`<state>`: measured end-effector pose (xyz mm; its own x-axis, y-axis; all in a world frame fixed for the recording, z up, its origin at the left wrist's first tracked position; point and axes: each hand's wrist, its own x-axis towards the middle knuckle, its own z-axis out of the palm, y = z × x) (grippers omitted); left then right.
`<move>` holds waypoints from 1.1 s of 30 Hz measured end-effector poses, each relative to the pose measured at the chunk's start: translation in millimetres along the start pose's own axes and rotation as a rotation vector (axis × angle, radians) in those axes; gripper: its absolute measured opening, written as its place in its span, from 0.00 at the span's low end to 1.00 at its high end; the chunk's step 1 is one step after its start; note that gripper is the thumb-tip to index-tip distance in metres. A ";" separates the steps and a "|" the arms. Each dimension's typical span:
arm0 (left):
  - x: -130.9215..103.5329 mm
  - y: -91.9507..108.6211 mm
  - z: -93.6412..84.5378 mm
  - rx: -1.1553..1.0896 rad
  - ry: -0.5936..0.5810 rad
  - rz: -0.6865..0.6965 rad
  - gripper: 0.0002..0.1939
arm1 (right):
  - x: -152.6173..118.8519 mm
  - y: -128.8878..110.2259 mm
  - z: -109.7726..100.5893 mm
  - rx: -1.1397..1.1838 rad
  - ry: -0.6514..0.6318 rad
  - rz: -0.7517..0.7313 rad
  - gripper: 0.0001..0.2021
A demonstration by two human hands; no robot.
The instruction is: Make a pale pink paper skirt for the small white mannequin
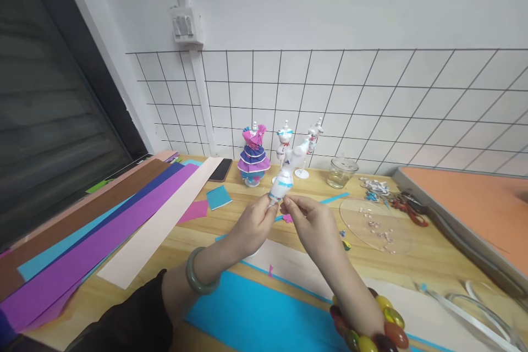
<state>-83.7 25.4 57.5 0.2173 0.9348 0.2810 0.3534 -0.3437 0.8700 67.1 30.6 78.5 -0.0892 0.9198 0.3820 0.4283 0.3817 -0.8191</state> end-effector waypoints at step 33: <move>2.8 -2.3 -4.6 0.113 -0.080 0.001 0.10 | 1.1 -1.2 -9.0 -0.223 -0.054 -0.127 0.14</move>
<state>-88.1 29.3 58.1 0.2877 0.9258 0.2451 0.4527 -0.3570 0.8171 74.6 30.4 83.8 -0.2004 0.8717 0.4472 0.5981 0.4704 -0.6489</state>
